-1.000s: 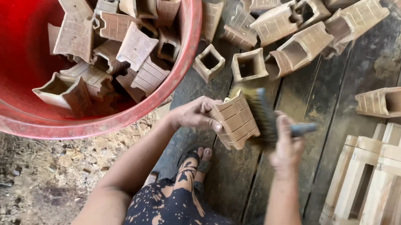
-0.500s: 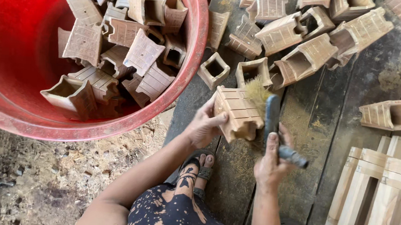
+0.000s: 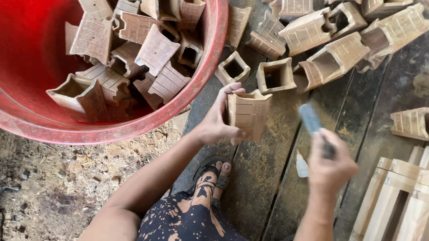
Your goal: The person cleans and finishes small wooden box-like components by brushing off dust with a hand brush and applying a liquid from a small bottle to the edges.
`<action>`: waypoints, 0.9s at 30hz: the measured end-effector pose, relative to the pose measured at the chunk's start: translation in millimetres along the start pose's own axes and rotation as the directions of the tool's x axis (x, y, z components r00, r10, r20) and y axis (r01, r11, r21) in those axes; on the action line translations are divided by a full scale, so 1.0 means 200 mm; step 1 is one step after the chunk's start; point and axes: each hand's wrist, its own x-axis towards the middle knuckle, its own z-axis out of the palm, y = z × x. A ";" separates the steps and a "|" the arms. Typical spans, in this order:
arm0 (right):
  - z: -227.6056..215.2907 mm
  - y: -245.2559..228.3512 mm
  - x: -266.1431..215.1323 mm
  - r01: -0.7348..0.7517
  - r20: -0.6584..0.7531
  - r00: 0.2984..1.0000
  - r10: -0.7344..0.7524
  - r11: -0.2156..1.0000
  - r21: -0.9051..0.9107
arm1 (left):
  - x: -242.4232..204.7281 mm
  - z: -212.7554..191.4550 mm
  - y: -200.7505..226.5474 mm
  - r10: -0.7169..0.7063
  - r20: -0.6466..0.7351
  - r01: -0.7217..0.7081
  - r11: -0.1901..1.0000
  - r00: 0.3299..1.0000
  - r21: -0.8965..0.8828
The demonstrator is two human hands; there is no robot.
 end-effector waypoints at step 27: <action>0.12 0.01 -0.16 -0.296 0.064 0.946 0.318 0.927 -0.229 | 0.04 -0.10 -0.31 -0.466 -0.085 0.233 0.582 0.881 -0.779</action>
